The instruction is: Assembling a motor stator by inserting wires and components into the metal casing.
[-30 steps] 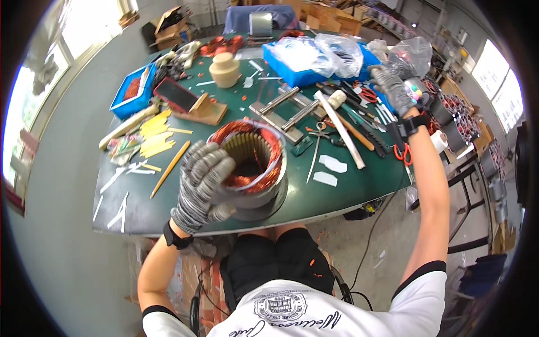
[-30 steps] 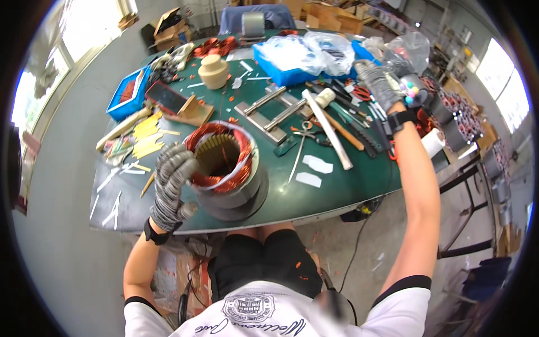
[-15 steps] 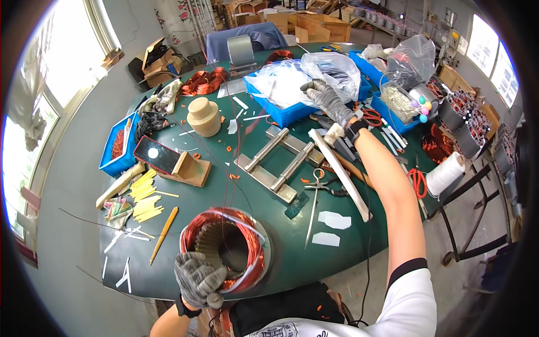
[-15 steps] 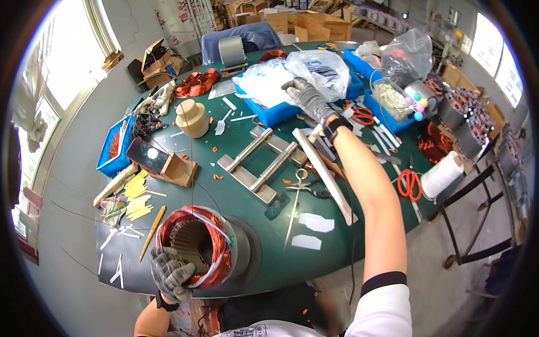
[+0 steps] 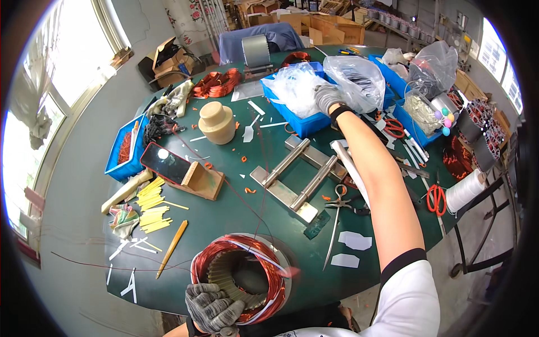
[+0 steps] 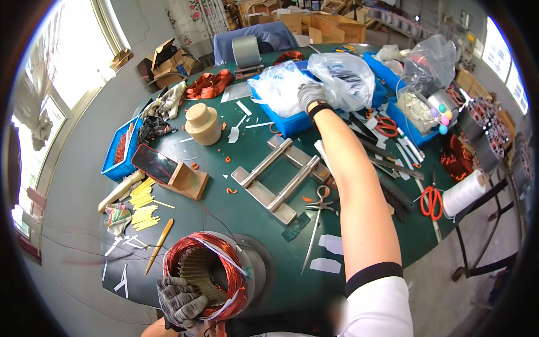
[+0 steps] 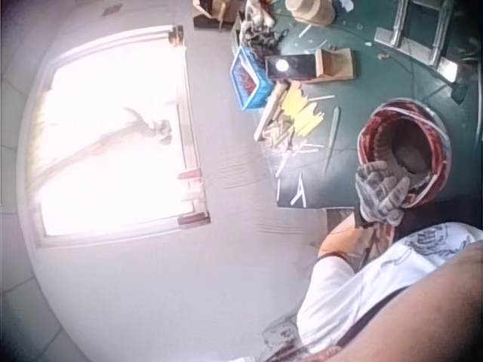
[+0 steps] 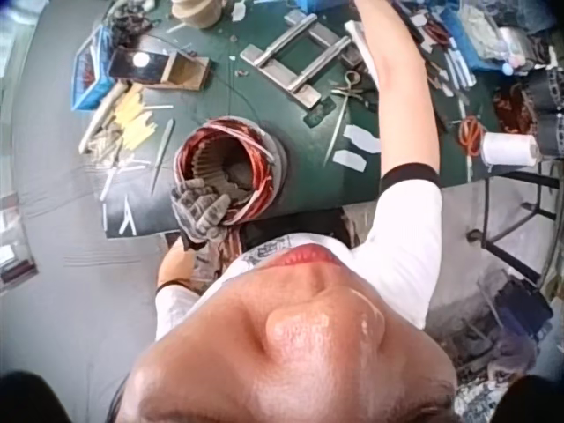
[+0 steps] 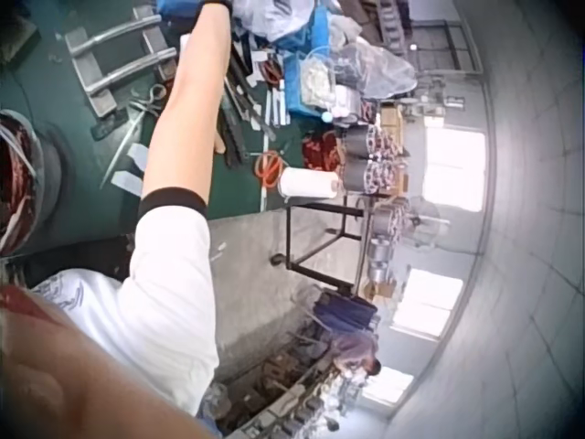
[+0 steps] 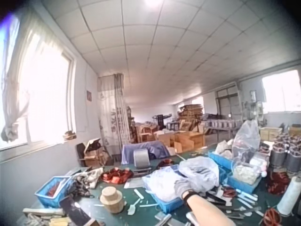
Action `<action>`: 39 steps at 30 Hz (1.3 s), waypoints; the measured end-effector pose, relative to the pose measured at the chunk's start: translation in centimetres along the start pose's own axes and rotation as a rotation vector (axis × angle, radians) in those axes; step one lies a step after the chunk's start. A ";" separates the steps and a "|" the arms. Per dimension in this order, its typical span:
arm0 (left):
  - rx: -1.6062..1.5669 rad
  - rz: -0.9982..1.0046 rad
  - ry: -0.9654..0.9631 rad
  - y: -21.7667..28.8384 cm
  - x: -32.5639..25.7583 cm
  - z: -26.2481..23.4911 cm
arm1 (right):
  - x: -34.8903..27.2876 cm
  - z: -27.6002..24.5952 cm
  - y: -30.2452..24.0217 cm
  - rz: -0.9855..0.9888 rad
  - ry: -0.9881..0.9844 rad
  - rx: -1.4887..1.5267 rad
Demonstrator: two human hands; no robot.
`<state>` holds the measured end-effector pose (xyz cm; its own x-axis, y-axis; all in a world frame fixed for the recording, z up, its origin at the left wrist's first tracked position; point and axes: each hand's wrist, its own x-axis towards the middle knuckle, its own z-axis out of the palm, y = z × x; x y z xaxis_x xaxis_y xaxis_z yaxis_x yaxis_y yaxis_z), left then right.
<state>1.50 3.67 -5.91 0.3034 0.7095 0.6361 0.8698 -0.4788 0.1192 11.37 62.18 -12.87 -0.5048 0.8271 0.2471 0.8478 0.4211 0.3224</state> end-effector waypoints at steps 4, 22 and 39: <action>0.053 -0.028 0.013 0.2 -0.7 -0.9 | 0.0 -0.6 -3.6 0.173 -0.100 0.534; -0.016 0.093 0.060 0.7 0.7 -0.4 | -0.4 1.0 -0.4 0.535 -0.246 0.708; 0.007 0.063 0.047 -0.6 -0.3 0.3 | 1.0 4.0 0.1 0.346 0.271 0.410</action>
<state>1.00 3.89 -6.47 0.3395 0.6525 0.6774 0.8523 -0.5181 0.0720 11.58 64.53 -16.24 -0.1656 0.8401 0.5166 0.9366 0.2980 -0.1844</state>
